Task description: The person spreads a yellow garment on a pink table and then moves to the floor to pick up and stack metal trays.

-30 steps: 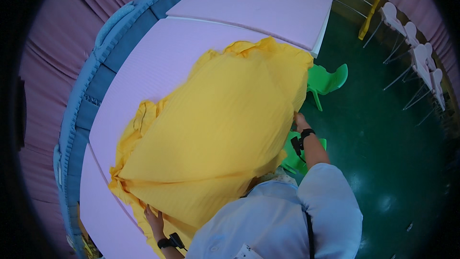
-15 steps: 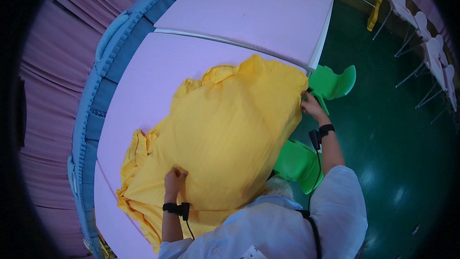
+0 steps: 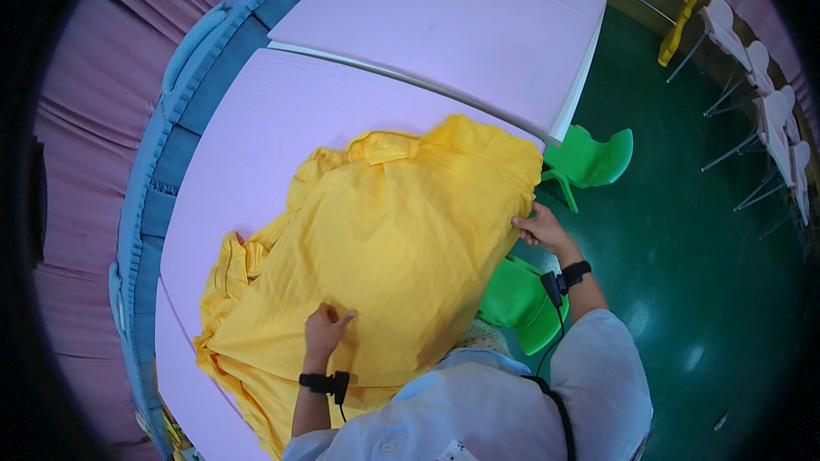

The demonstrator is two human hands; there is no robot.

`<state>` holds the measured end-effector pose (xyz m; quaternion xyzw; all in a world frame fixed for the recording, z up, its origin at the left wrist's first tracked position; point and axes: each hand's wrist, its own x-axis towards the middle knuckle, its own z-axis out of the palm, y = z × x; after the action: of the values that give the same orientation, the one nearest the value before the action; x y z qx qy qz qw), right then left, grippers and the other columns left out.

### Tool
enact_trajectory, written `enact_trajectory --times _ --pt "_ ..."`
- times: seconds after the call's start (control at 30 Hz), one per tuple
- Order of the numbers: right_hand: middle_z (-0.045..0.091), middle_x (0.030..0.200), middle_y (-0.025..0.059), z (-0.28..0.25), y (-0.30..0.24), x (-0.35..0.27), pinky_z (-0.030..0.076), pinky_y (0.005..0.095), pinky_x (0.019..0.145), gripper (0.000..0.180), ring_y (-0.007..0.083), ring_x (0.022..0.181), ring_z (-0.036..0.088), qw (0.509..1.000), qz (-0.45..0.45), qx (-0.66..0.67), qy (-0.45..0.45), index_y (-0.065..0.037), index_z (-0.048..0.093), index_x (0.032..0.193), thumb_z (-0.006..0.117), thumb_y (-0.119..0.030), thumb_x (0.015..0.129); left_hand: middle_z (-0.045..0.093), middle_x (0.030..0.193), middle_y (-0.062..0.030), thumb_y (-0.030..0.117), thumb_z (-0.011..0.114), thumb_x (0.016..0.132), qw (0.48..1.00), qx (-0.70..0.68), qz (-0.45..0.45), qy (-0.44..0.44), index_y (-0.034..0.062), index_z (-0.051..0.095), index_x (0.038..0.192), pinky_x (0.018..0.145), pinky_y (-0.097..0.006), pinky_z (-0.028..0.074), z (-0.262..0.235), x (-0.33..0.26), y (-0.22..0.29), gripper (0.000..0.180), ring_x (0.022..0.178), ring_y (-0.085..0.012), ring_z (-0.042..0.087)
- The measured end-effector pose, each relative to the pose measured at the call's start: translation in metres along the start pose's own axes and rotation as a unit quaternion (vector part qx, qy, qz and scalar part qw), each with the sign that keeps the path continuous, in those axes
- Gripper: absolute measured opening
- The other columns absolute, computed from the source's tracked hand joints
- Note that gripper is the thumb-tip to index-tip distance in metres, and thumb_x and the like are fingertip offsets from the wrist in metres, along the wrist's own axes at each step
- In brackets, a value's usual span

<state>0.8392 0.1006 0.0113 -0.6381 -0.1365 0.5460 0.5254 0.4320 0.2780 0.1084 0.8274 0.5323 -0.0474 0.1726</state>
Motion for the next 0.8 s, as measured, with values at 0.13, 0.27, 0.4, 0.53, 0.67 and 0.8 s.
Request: enact_trajectory --times 0.13,0.27,0.4,0.53,0.67,0.8 --pt "0.054 0.061 0.0010 -0.004 0.003 0.009 0.039 0.0188 0.042 0.017 0.0057 0.049 0.049 0.978 -0.114 0.031 0.170 -0.002 0.057 0.089 0.059 -0.016 0.080 0.055 0.058 -0.0149 0.029 0.059 0.074 0.995 -0.058 0.075 -0.032 0.0029 0.052 0.064 0.050 -0.039 0.043 0.012 0.010 0.000 0.029 0.055 -0.0319 0.054" --pt "0.054 0.062 -0.0002 -0.013 -0.051 0.026 0.042 0.0196 0.049 0.016 0.0051 0.053 0.050 0.909 -0.304 0.043 0.281 0.001 0.058 0.085 0.057 -0.014 0.081 0.054 0.057 -0.0152 0.020 0.054 0.076 0.987 -0.018 0.144 -0.072 0.0031 0.051 0.064 0.049 -0.041 0.041 0.005 0.018 -0.005 0.021 0.055 -0.0331 0.053" --pt "0.053 0.064 0.0007 -0.013 -0.133 0.050 0.042 0.0206 0.053 0.015 0.0073 0.055 0.050 0.903 -0.329 -0.008 0.275 0.004 0.058 0.080 0.054 -0.011 0.081 0.053 0.056 -0.0143 0.013 0.051 0.075 0.972 -0.024 0.232 -0.011 0.0023 0.049 0.064 0.047 -0.039 0.039 0.009 0.030 -0.002 0.015 0.052 -0.0323 0.052" --pt "0.055 0.068 0.0026 0.007 -0.201 0.055 0.042 0.0207 0.056 0.013 0.0083 0.060 0.052 0.890 -0.378 0.030 0.251 0.003 0.057 0.083 0.053 -0.009 0.081 0.049 0.056 -0.0141 0.000 0.049 0.075 0.952 -0.186 0.121 0.210 0.0018 0.043 0.062 0.044 -0.032 0.037 -0.060 0.051 0.013 0.014 0.048 -0.0281 0.048" --pt "0.058 0.079 0.0042 0.005 -0.224 0.077 0.043 0.0217 0.067 0.016 0.0107 0.073 0.055 0.865 -0.467 0.015 0.186 0.002 0.056 0.092 0.051 -0.010 0.083 0.046 0.052 -0.0148 0.008 0.049 0.081 0.906 -0.111 0.101 0.396 -0.0001 0.040 0.062 0.043 -0.033 0.035 -0.109 0.092 0.034 0.023 0.046 -0.0287 0.045" --pt "0.052 0.106 0.0105 0.000 -0.179 0.110 0.039 0.0252 0.083 0.041 0.0173 0.101 0.048 0.890 -0.432 -0.101 0.110 -0.007 0.036 0.121 0.050 -0.009 0.083 0.049 0.057 -0.0162 0.013 0.046 0.083 0.939 -0.065 0.045 0.336 -0.0014 0.043 0.067 0.047 -0.033 0.037 -0.104 0.136 0.005 0.022 0.051 -0.0275 0.048"
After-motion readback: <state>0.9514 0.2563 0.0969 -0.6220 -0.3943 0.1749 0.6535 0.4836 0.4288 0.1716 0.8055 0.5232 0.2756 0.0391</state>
